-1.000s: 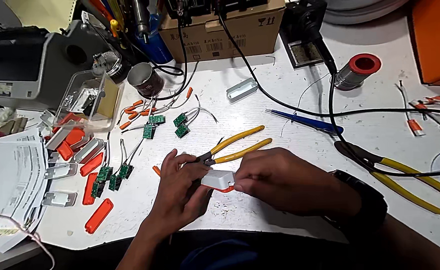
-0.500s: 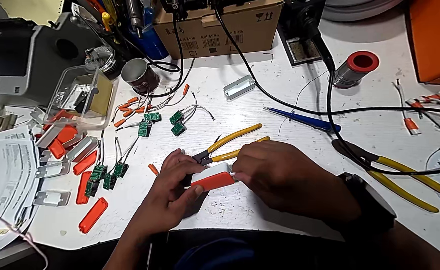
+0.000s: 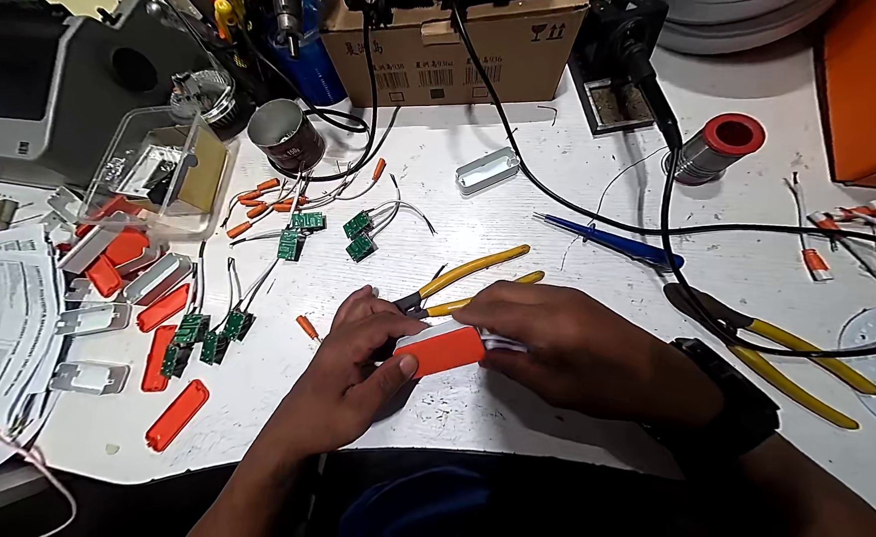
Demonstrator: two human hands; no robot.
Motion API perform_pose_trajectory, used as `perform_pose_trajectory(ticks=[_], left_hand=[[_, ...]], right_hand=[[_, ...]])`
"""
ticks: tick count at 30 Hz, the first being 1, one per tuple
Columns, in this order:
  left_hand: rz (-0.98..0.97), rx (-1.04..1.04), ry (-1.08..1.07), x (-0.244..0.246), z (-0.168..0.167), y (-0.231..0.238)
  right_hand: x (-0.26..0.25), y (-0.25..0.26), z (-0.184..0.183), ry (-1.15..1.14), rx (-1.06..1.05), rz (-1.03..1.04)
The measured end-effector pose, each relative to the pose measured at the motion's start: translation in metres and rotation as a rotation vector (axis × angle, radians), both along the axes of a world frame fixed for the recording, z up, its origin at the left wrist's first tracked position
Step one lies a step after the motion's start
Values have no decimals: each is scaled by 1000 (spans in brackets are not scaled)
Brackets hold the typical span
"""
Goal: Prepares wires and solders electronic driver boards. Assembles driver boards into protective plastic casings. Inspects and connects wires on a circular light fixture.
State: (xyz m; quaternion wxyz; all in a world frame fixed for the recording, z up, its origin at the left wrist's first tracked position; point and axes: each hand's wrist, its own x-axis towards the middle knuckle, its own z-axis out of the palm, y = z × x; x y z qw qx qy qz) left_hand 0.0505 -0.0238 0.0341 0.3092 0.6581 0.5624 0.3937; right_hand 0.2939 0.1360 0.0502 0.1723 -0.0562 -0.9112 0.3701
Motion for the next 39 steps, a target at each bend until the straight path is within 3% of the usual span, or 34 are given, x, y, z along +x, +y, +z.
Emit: perform_pose_trajectory(ticks=[2, 6, 11, 17, 21, 33, 39], left_hand=[[-3, 1, 82, 3, -2, 2], [73, 134, 447, 12, -8, 5], [41, 178, 626, 26, -5, 9], [48, -5, 367, 18, -2, 9], [90, 4, 209, 14, 4, 8], [201, 101, 151, 1, 6, -7], [211, 110, 102, -3, 0, -17]], right_hand=[[0, -1, -6, -66, 50, -6], [0, -1, -10, -213, 216, -23], [-1, -2, -13, -236, 260, -32], [0, 0, -3, -323, 175, -61], [4, 3, 0, -294, 163, -70], [2, -4, -1, -344, 215, -80], [5, -5, -4, -259, 239, -123]])
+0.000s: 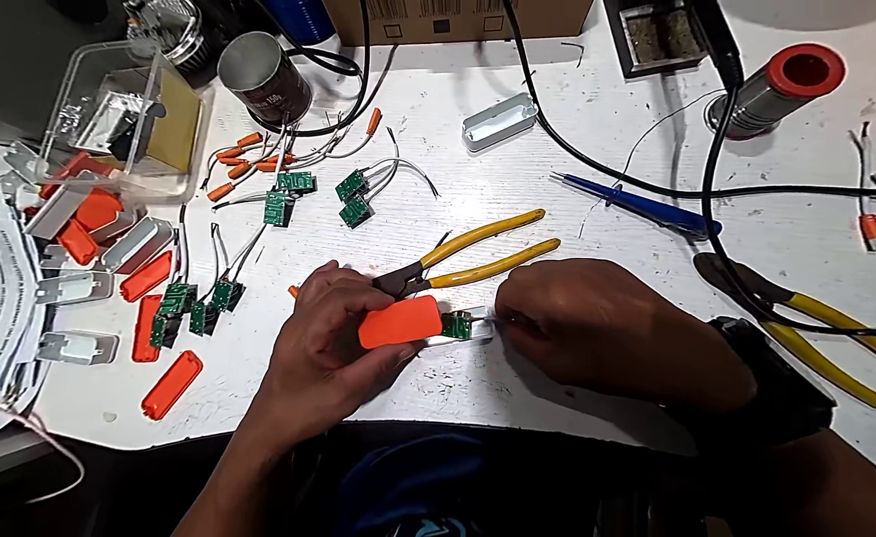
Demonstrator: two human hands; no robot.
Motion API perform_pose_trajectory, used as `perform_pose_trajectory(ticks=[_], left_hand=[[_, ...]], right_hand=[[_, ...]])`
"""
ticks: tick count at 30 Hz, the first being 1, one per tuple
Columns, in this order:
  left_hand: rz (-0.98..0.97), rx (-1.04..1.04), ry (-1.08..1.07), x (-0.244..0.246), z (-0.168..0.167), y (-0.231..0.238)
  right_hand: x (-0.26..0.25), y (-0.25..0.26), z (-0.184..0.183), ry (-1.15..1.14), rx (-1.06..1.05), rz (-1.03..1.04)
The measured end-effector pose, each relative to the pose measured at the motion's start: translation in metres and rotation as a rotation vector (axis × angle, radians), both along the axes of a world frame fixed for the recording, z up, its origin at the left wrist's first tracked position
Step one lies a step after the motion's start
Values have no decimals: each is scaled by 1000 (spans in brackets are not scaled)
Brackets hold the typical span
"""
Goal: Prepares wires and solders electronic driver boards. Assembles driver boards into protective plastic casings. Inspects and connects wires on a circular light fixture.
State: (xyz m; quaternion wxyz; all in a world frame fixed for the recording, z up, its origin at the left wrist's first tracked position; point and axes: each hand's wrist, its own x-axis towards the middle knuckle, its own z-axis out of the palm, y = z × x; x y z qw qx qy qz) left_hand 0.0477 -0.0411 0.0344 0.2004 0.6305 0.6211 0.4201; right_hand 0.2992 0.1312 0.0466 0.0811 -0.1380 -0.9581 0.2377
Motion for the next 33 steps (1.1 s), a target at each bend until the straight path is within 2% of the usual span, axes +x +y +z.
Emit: perform_pose_trajectory(ticks=[2, 6, 11, 20, 25, 29, 33], left_hand=[[-10, -2, -2, 0, -3, -5], [-24, 9, 123, -2, -8, -13], [-49, 83, 256, 0, -9, -17], [-82, 108, 329, 28, -16, -2], [-102, 92, 345, 24, -14, 1], [-99, 100, 343, 22, -15, 1], [-96, 101, 344, 22, -15, 1]], right_hand=[[0, 0, -1, 26, -2, -9], [1, 0, -2, 67, -4, 1], [4, 3, 0, -20, -108, -7], [1, 7, 3, -148, -213, 3], [-7, 7, 8, -219, -355, -130], [-4, 12, 14, -158, -551, -108], [-2, 13, 12, -113, -500, -83]])
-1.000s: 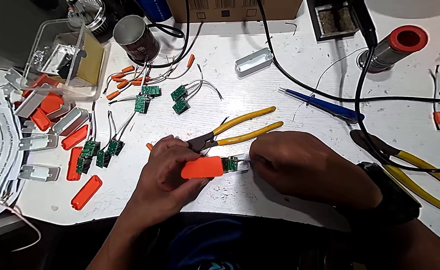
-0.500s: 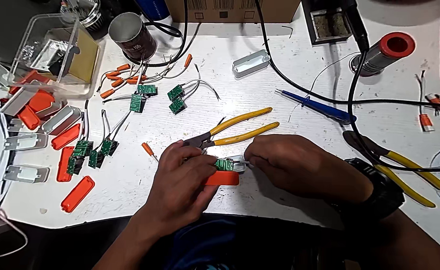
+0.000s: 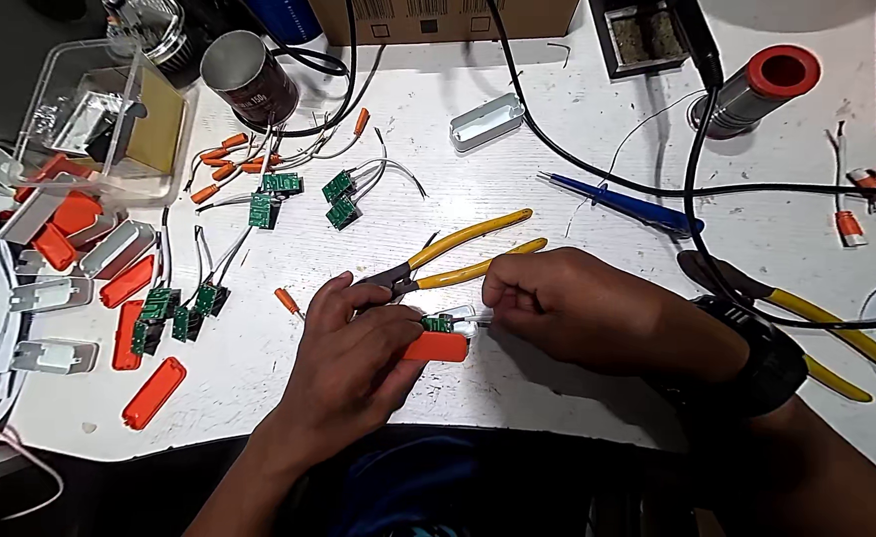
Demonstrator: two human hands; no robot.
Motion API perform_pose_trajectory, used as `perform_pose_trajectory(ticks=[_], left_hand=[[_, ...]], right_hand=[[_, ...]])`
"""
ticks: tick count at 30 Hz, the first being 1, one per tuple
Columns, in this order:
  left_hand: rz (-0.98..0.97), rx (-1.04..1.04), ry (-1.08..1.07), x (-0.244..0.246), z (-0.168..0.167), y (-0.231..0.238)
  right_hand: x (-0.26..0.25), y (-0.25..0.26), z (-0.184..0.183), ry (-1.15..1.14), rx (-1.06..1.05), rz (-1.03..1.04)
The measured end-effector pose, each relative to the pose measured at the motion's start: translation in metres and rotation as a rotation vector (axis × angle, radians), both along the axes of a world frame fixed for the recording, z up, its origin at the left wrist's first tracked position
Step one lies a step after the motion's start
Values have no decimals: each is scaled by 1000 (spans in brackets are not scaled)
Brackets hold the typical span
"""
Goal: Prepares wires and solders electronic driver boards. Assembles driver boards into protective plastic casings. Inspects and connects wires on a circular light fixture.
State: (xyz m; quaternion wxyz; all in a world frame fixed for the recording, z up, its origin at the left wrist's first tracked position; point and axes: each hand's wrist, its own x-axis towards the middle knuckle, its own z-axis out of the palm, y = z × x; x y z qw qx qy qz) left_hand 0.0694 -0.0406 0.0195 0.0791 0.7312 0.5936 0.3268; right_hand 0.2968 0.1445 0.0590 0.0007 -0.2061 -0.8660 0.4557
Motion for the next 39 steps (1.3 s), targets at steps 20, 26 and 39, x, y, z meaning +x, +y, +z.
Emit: perform_pose_trajectory(ticks=[20, 26, 39], left_hand=[[142, -180, 34, 10, 13, 11], [135, -172, 50, 11, 14, 12], [117, -210, 135, 2, 22, 11]], right_hand=[[-4, -2, -1, -19, 17, -47], [-6, -3, -1, -21, -1, -44], [-8, -6, -1, -19, -15, -49]])
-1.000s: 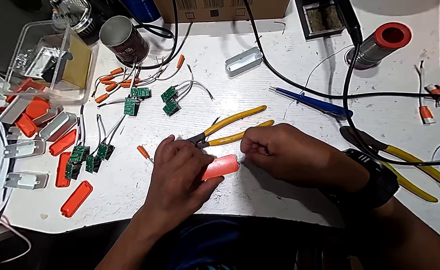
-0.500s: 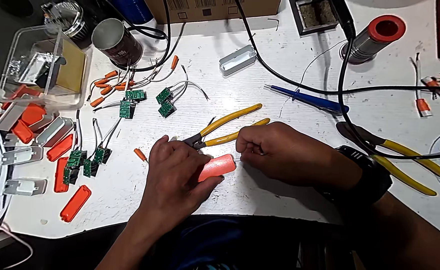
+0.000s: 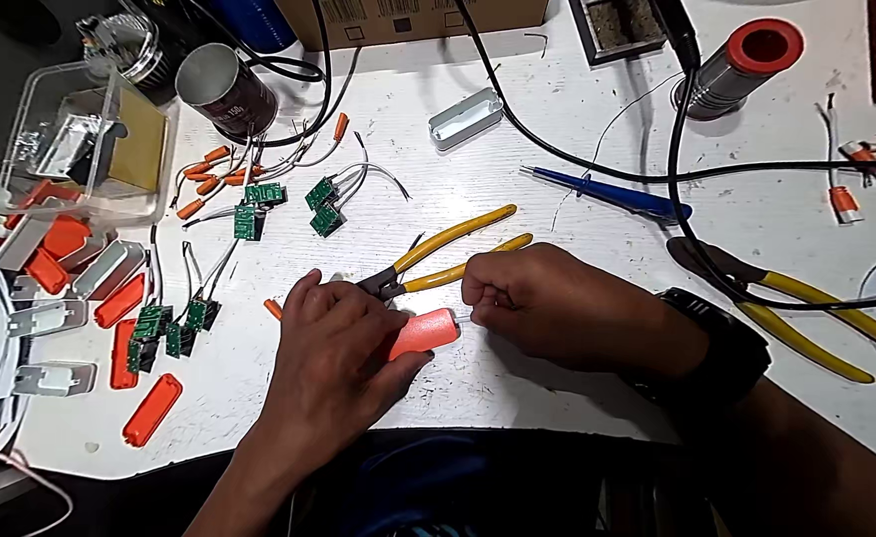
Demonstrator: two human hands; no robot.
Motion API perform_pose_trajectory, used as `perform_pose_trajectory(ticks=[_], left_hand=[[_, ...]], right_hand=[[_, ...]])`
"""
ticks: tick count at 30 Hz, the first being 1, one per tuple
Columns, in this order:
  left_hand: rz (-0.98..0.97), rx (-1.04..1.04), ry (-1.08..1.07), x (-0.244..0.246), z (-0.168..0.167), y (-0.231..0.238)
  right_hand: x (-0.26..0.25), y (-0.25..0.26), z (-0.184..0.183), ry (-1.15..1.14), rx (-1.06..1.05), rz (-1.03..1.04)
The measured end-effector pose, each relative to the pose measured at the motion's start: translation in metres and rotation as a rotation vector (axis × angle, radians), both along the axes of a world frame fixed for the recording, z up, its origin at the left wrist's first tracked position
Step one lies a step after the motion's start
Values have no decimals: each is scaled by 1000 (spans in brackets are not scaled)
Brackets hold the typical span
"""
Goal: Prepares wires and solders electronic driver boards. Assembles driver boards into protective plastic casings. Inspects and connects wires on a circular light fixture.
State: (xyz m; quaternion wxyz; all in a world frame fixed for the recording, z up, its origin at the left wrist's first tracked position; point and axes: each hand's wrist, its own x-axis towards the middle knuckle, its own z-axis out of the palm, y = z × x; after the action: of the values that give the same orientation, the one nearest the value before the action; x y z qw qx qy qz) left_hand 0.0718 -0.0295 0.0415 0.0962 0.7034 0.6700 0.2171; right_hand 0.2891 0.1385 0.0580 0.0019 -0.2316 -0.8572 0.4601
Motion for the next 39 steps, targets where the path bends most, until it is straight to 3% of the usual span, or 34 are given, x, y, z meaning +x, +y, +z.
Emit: perform_pose_trajectory(ticks=[20, 39], left_hand=[[3, 115, -196, -15, 1, -14], [68, 17, -8, 12, 0, -6]], right_hand=[[0, -4, -2, 25, -11, -25], [0, -5, -4, 14, 5, -26]])
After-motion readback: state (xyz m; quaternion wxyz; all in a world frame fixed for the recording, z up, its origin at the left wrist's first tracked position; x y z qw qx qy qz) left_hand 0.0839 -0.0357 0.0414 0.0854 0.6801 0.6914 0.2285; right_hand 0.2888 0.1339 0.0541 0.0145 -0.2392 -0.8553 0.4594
